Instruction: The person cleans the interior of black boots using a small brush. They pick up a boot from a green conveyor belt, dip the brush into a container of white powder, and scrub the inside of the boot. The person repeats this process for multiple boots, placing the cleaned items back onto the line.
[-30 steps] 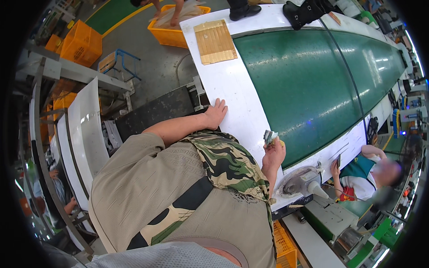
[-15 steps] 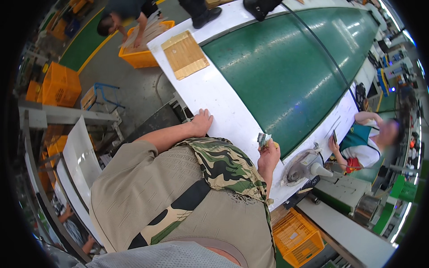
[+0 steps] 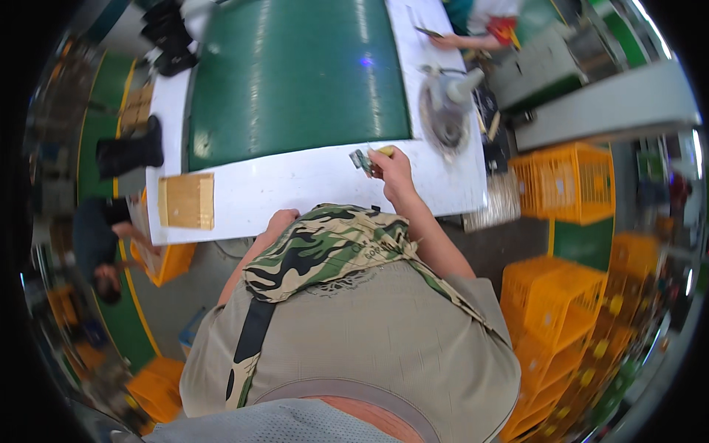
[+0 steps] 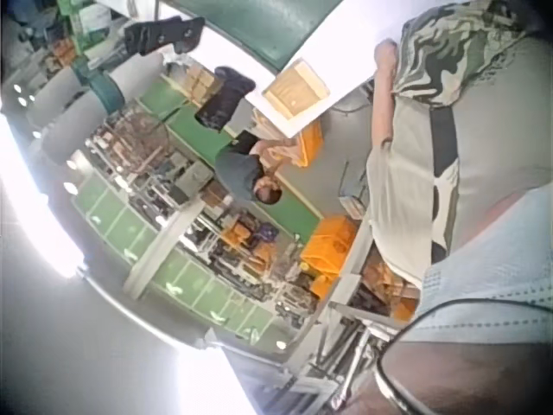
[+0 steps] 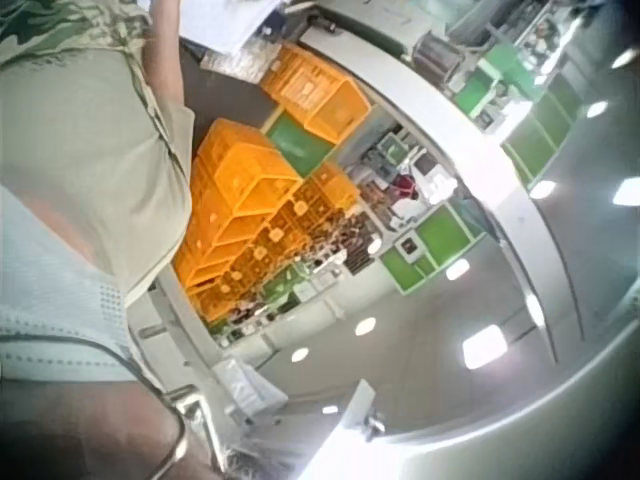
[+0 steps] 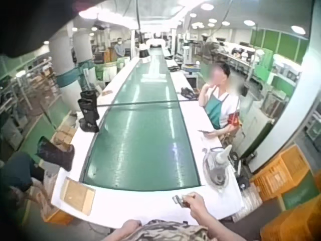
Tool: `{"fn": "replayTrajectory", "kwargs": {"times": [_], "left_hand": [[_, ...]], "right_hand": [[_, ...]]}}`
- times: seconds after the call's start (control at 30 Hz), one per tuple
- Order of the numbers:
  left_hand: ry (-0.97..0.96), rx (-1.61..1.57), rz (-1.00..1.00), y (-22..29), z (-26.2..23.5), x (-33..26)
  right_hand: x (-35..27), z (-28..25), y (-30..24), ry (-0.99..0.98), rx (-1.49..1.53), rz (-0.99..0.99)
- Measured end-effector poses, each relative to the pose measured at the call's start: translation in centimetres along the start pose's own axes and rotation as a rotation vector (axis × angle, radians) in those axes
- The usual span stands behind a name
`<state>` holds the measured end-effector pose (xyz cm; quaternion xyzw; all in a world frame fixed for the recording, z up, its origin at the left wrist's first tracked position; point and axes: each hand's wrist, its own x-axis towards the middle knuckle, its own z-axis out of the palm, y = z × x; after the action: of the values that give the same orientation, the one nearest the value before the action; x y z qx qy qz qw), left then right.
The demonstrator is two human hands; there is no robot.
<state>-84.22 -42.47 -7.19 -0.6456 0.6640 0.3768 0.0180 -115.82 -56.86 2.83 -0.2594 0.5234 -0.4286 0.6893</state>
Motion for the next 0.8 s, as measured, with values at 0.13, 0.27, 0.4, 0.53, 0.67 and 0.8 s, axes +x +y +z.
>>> {"fn": "replayTrajectory", "kwargs": {"times": [0.13, 0.27, 0.4, 0.53, 0.67, 0.8], "left_hand": [[-0.001, -0.030, 0.056, -2.2, 1.4, 1.0], [-0.025, -0.169, -0.131, -0.6, -0.5, 1.4], [-0.003, -0.323, -0.183, -1.6, -0.1, 1.9], [0.005, -0.308, -0.246, -0.5, -0.5, 1.8], [0.042, -0.297, -0.306, 1.3, -0.9, 1.2], [0.163, -0.290, -0.370, 3.2, -0.6, 0.6]], "right_hand": [[-0.8, -3.5, -0.2, 0.091, 0.032, -0.005], [-0.5, -9.3, 0.4, 0.284, 0.046, -0.017], [1.0, -15.8, -0.6, 0.467, -0.001, -0.004], [3.7, -22.3, -1.7, 0.615, -0.105, 0.005], [6.9, -26.5, -2.5, 0.676, -0.157, 0.035], [10.2, -27.9, -3.2, 0.709, -0.109, 0.057]]}}
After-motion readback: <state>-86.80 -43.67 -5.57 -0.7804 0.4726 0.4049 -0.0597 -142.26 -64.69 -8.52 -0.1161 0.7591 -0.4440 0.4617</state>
